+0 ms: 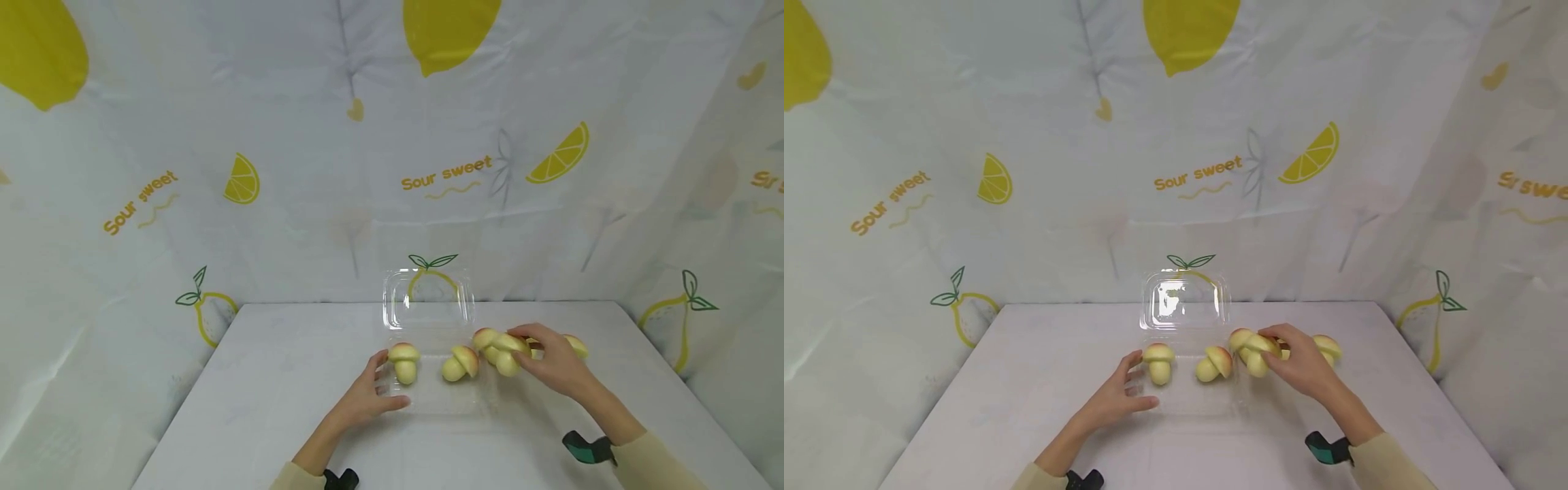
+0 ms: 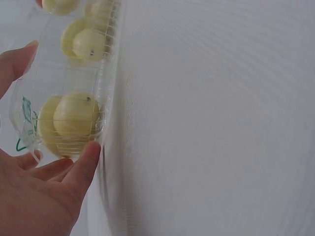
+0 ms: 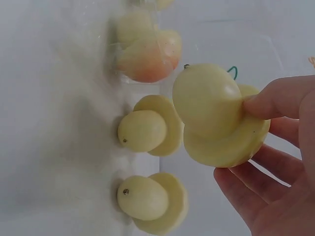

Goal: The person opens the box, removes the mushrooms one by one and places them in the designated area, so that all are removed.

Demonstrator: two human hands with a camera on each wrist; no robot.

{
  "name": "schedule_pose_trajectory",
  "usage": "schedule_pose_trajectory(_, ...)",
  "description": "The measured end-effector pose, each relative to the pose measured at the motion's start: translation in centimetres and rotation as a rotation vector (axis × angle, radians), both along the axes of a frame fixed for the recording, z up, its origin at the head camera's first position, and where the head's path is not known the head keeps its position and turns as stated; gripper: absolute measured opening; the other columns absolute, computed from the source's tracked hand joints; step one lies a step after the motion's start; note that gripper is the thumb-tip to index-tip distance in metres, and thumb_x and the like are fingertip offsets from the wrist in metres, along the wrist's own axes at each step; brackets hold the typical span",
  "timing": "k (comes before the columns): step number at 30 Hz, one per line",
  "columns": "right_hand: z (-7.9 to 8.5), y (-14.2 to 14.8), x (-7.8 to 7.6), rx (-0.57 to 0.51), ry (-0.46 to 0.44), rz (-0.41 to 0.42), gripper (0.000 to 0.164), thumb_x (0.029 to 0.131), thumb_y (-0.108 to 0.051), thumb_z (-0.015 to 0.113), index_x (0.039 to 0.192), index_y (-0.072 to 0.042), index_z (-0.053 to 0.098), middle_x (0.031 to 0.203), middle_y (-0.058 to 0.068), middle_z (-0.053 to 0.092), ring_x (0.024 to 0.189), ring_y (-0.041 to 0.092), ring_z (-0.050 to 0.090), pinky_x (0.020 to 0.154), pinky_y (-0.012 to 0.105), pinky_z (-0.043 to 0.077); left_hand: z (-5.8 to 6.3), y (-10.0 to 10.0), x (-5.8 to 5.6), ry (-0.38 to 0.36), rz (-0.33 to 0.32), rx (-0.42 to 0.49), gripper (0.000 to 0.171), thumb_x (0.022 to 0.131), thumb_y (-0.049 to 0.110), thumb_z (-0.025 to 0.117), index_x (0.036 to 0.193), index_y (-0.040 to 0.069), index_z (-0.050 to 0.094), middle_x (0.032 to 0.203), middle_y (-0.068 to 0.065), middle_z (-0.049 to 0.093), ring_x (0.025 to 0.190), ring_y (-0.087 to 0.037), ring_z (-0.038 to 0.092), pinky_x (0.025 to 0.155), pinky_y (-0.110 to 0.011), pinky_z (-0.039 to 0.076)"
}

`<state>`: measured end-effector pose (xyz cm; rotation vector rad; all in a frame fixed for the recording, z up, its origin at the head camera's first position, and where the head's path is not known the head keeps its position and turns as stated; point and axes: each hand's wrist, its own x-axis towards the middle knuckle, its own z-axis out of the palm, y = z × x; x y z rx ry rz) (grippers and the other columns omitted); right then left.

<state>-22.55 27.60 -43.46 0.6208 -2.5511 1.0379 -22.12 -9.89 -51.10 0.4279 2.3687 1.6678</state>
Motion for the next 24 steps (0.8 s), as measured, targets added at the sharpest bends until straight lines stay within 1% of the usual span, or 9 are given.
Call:
schedule_pose_trajectory(5,-1.0,0.7,0.0,-0.006,0.013,0.002,0.031,0.085,0.002,0.077,0.115,0.002,0.071,0.114,0.014,0.069,0.098,0.015,0.064,0.080,0.037,0.060,0.0,0.0,0.0,0.005,-0.003,-0.003,0.103,0.081,0.027,0.088,0.158,0.003,0.022,0.161,-0.022,0.029,0.142,-0.045,0.038,0.110,-0.050,0.044)
schedule_pose_trajectory(8,-1.6,1.1,0.1,0.011,-0.020,-0.010,0.032,0.085,0.002,0.076,0.116,0.002,0.071,0.116,0.013,0.069,0.100,0.014,0.063,0.082,0.039,0.060,0.0,0.1,0.1,0.014,-0.004,-0.006,0.103,0.081,0.026,0.088,0.157,0.002,0.023,0.160,-0.023,0.029,0.142,-0.046,0.038,0.110,-0.051,0.044)
schedule_pose_trajectory(9,-1.8,1.2,0.1,0.021,-0.029,-0.015,0.032,0.085,0.002,0.077,0.116,0.002,0.071,0.115,0.013,0.069,0.100,0.015,0.063,0.082,0.040,0.060,0.0,0.1,0.1,0.015,-0.002,-0.006,0.103,0.081,0.026,0.088,0.157,0.002,0.023,0.160,-0.023,0.030,0.142,-0.046,0.038,0.110,-0.051,0.044)
schedule_pose_trajectory(13,-2.6,1.5,0.1,0.044,-0.073,-0.019,0.032,0.085,0.003,0.077,0.116,0.003,0.070,0.115,0.015,0.069,0.101,0.027,0.064,0.083,0.048,0.059,0.0,0.2,0.0,0.013,0.005,-0.008,0.103,0.081,0.027,0.088,0.157,0.003,0.023,0.160,-0.022,0.030,0.142,-0.046,0.038,0.110,-0.050,0.045)
schedule_pose_trajectory(15,-3.0,1.6,0.1,0.055,-0.094,-0.018,0.032,0.084,0.003,0.077,0.115,0.004,0.070,0.115,0.015,0.070,0.102,0.032,0.065,0.083,0.048,0.059,0.0,0.3,0.0,0.016,0.006,-0.012,0.103,0.081,0.027,0.088,0.157,0.003,0.023,0.160,-0.023,0.030,0.141,-0.046,0.039,0.109,-0.050,0.045)
schedule_pose_trajectory(17,-3.4,1.7,0.1,0.067,-0.113,-0.015,0.032,0.084,0.004,0.077,0.115,0.004,0.070,0.114,0.015,0.070,0.102,0.033,0.065,0.083,0.047,0.059,0.0,0.2,0.0,0.016,0.004,-0.013,0.103,0.081,0.027,0.088,0.157,0.003,0.023,0.160,-0.023,0.030,0.141,-0.047,0.039,0.109,-0.051,0.045)
schedule_pose_trajectory(20,-4.0,1.9,0.0,0.082,-0.124,-0.012,0.033,0.083,0.005,0.077,0.115,0.002,0.070,0.114,0.012,0.070,0.101,0.030,0.064,0.082,0.044,0.059,0.0,0.2,0.1,0.016,0.002,-0.015,0.103,0.081,0.026,0.088,0.157,0.002,0.023,0.160,-0.024,0.029,0.141,-0.048,0.039,0.109,-0.051,0.045)
schedule_pose_trajectory(24,-4.4,2.1,-0.1,0.090,-0.123,-0.011,0.032,0.083,0.004,0.077,0.115,-0.001,0.070,0.111,0.007,0.069,0.098,0.021,0.063,0.081,0.040,0.059,0.0,-0.1,0.2,0.019,0.002,-0.004,0.103,0.081,0.026,0.088,0.157,0.001,0.023,0.160,-0.025,0.029,0.139,-0.047,0.041,0.107,-0.051,0.046)
